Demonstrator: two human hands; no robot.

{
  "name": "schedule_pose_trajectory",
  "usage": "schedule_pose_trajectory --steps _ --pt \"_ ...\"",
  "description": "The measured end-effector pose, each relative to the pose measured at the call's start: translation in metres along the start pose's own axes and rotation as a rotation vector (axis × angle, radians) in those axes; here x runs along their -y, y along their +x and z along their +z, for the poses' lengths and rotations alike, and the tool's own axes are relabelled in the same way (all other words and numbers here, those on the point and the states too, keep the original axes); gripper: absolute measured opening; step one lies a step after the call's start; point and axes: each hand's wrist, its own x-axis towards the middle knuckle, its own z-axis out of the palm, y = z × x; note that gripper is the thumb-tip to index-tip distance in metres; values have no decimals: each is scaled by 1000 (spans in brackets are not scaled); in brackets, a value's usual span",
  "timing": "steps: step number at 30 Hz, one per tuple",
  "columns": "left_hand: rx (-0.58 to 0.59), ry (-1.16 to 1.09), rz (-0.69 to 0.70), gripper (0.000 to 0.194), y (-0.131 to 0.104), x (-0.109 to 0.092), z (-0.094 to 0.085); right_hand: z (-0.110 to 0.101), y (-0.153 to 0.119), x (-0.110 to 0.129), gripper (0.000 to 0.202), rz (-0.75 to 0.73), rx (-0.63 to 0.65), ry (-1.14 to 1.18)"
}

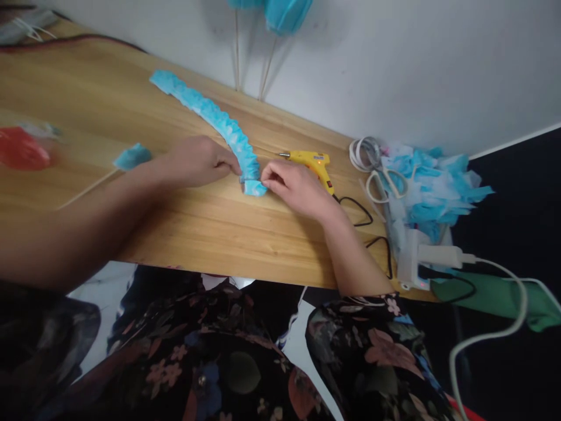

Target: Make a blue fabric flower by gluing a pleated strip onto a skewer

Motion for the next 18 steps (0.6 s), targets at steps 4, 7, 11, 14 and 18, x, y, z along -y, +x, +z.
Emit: schedule_pose_trajectory --steps 4,7,11,14,18 --pt "1 34 -15 41 -1 -3 -3 10 11 -6 11 -32 -17 -11" --pt "7 29 -14 41 -1 -4 -3 15 12 -8 11 -23 -47 -18" --pt "6 0 -8 41 0 -2 -1 18 11 -9 11 -2 -91 0" --pt "-2 -8 12 42 0 -2 -2 20 10 -7 12 5 -106 22" --pt "4 7 6 42 0 -2 -2 18 8 -5 12 23 -139 65"
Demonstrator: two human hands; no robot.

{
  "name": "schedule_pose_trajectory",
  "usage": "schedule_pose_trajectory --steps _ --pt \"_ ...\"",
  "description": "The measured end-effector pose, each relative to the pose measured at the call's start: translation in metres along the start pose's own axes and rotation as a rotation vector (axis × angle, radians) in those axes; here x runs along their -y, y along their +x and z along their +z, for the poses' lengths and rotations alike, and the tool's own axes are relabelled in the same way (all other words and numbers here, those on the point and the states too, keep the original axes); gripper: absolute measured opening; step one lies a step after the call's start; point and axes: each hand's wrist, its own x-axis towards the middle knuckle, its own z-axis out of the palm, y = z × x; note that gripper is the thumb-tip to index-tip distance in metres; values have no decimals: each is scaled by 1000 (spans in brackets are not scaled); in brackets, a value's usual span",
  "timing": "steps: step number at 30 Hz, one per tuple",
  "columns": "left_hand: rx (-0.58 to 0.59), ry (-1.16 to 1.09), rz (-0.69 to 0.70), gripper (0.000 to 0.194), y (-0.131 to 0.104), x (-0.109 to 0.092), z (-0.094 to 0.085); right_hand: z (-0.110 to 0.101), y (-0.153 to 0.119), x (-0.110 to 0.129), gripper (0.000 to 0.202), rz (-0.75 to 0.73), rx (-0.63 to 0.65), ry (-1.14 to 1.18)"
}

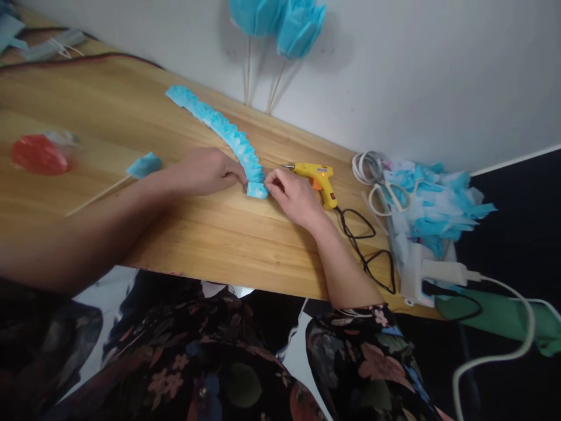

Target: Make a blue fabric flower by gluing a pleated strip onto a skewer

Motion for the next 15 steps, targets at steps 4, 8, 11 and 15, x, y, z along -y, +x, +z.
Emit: schedule_pose_trajectory --steps 4,8,11,15 --pt "-5 15 -16 40 1 0 1 -10 -5 -5 12 43 -62 88" --pt "3 5 -35 42 1 1 2 -16 -8 -13 10 -4 -71 142" --pt "14 -7 -10 43 -1 -1 -1 -10 -7 -13 9 -53 -34 107" --pt "21 -36 14 42 -4 -3 -4 0 -4 -6 9 -73 -65 -4"
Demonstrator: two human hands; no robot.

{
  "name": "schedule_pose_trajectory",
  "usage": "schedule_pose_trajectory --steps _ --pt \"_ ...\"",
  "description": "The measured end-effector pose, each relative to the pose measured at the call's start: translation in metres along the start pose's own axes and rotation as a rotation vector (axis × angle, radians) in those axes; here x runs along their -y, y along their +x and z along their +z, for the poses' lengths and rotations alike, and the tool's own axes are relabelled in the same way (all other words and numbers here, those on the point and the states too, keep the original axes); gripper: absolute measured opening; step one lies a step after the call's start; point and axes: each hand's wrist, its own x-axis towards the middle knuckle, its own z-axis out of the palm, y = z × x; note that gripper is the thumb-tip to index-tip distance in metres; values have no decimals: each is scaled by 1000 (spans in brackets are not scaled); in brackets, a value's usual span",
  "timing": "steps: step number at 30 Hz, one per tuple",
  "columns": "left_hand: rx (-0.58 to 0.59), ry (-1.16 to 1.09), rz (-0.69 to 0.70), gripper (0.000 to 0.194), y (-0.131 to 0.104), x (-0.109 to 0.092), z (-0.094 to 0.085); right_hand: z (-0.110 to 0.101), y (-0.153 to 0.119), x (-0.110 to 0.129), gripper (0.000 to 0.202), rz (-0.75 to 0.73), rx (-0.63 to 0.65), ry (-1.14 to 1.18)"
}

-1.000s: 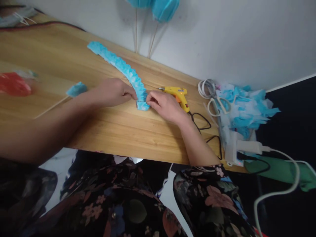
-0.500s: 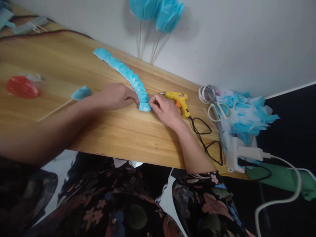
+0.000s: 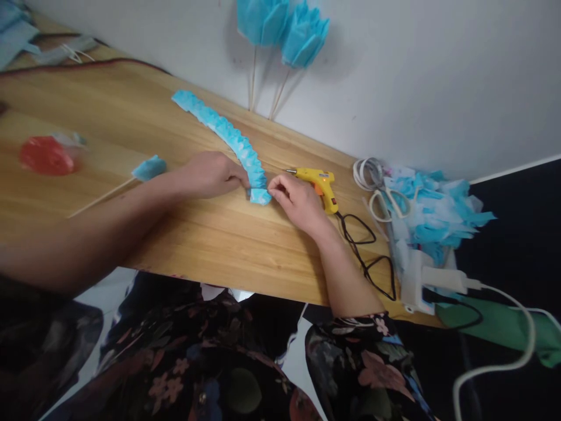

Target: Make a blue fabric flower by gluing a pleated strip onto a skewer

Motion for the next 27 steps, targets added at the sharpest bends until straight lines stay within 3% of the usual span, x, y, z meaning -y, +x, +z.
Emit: schedule_pose_trajectory --steps 13,27 --pt "0 31 -73 39 4 1 3 13 2 -3 11 -25 -30 -171" --pt "-10 69 -34 37 -1 -3 1 16 3 0 7 7 -42 -227"
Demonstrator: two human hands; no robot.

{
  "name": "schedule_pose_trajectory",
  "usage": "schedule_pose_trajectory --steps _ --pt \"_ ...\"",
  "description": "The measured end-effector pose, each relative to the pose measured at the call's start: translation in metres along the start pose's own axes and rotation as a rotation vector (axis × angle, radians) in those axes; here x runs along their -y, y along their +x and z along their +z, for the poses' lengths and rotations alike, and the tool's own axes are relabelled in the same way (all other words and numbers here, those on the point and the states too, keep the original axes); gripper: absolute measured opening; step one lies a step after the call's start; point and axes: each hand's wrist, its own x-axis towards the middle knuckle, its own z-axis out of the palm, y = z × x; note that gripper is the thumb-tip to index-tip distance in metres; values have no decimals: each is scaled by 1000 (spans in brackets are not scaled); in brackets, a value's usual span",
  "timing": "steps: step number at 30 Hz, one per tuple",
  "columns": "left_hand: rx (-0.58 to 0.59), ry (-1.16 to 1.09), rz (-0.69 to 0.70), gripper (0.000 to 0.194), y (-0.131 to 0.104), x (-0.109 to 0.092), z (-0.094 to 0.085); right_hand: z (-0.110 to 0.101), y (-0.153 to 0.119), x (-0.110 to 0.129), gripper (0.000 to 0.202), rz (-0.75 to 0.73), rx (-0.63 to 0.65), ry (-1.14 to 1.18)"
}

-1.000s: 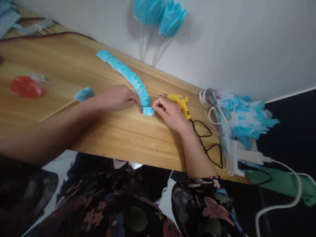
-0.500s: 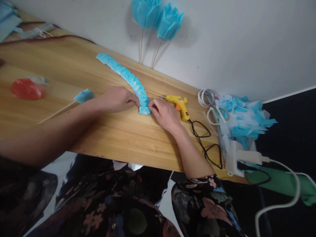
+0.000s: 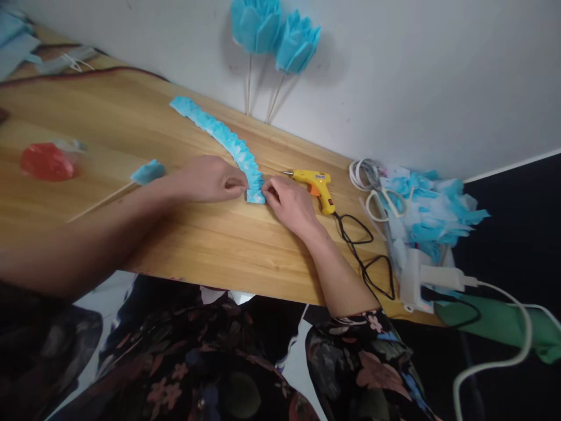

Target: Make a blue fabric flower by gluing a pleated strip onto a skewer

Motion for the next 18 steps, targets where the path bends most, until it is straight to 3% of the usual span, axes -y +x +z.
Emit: schedule_pose_trajectory --steps 10,15,18 --pt "-23 20 -30 29 2 -7 8 -2 -1 -1 11 -2 0 69" --pt "-26 33 -14 30 -1 -10 6 -11 -7 1 23 -58 -154 83" --pt "-40 30 31 31 -2 -9 5 -13 -9 7 31 -150 -133 68"
